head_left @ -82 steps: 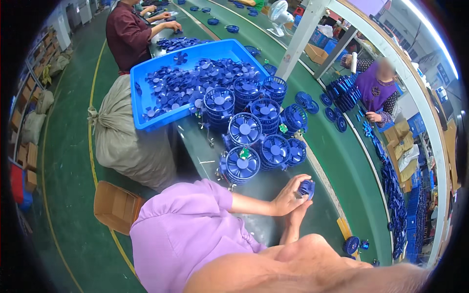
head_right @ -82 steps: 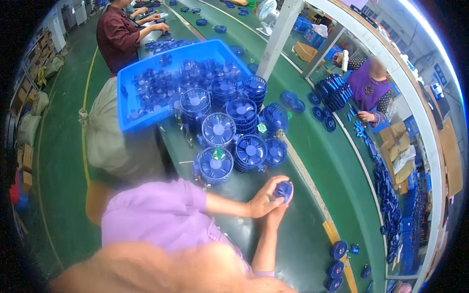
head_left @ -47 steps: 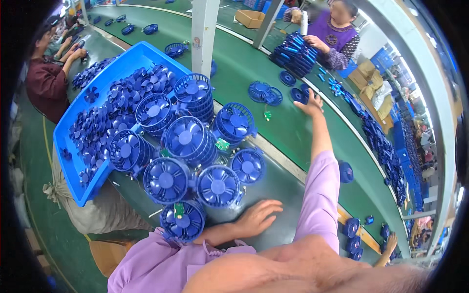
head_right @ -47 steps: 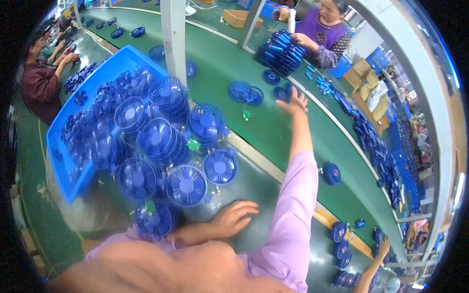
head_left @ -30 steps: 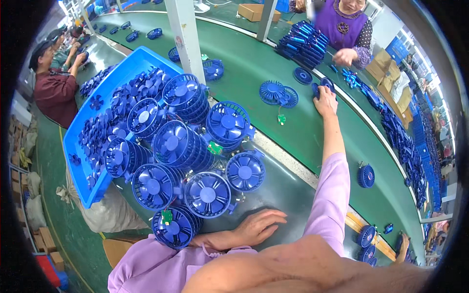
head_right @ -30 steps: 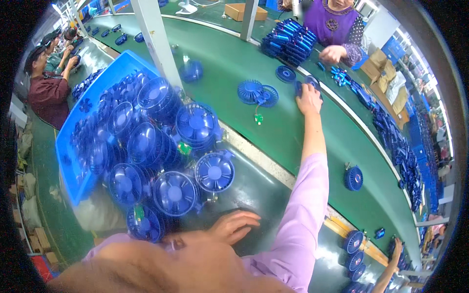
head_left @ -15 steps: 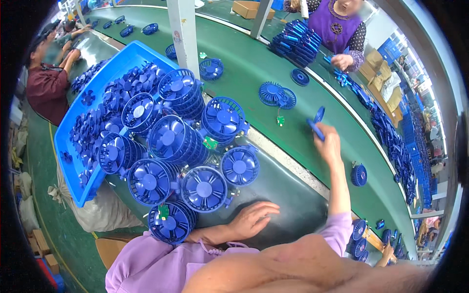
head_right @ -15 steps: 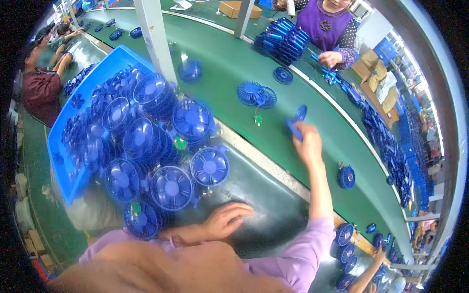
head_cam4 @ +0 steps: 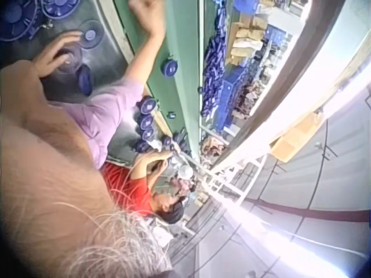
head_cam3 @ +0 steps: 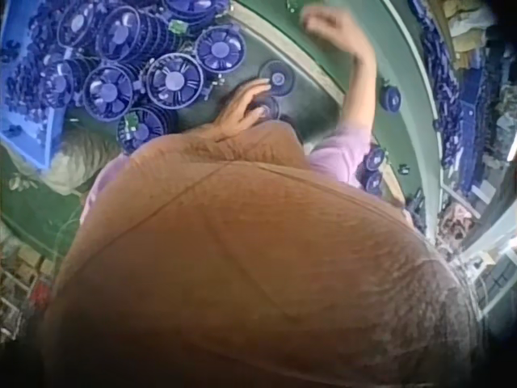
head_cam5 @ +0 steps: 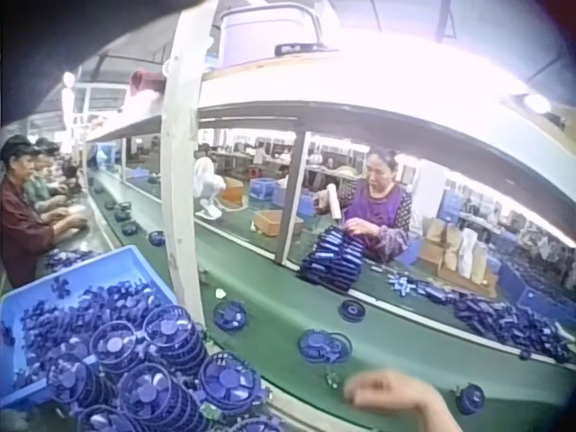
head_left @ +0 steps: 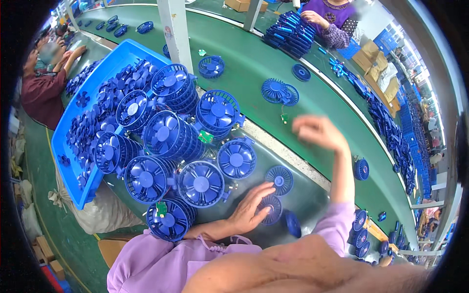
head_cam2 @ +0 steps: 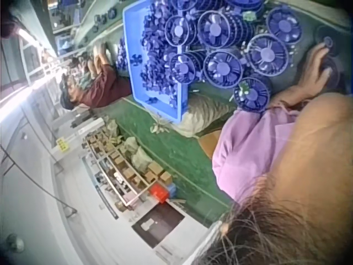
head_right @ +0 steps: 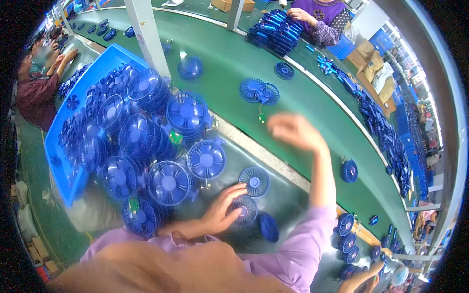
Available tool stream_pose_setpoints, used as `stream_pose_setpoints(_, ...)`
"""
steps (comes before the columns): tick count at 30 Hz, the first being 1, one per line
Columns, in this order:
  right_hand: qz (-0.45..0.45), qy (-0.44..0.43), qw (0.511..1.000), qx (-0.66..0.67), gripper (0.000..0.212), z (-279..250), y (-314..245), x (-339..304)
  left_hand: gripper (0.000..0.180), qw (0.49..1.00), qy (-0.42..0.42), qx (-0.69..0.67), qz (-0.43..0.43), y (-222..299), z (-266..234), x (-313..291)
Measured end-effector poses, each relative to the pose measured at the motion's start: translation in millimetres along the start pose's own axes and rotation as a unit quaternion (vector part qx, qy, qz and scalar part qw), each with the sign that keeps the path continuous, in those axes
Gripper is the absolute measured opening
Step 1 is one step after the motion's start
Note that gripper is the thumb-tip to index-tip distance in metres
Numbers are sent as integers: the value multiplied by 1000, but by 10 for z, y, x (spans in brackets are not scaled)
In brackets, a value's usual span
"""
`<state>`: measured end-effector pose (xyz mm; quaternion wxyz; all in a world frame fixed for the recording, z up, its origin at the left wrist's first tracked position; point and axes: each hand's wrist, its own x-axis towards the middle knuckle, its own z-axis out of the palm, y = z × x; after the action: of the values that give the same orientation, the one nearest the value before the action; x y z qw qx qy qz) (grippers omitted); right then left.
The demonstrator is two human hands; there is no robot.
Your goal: The person assembles mini fans by hand, picking up fan grilles and frames, pressing the covers onto the fan assemblies, and placing the assembled units onto the conveyor belt.
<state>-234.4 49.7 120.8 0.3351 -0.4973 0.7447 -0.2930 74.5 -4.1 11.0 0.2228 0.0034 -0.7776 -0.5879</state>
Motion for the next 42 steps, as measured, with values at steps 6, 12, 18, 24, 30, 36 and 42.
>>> stream_pose_setpoints(6,-9,407,873,-268,55,-1051,1762,1529,41,998,-52,-39,-7,-28,81,58)
stream_pose_setpoints(12,189,412,831,-323,57,-488,1525,1891,41,998,-46,-33,-25,-25,-31,26)
stream_pose_setpoints(18,-8,407,872,-272,39,-304,1431,1197,40,998,-38,-43,-6,-27,10,51)
stream_pose_setpoints(24,-81,303,921,-230,38,324,790,535,38,999,-27,-20,-12,-24,19,0)
stream_pose_setpoints(30,-9,271,928,-256,64,515,606,395,36,1000,-30,-7,-5,15,41,26)
stream_pose_setpoints(36,20,240,963,-119,66,693,374,472,38,1000,-22,-2,8,-13,47,14)
stream_pose_setpoints(42,4,234,956,-176,64,803,305,508,37,1000,-11,-6,26,-66,66,-2)
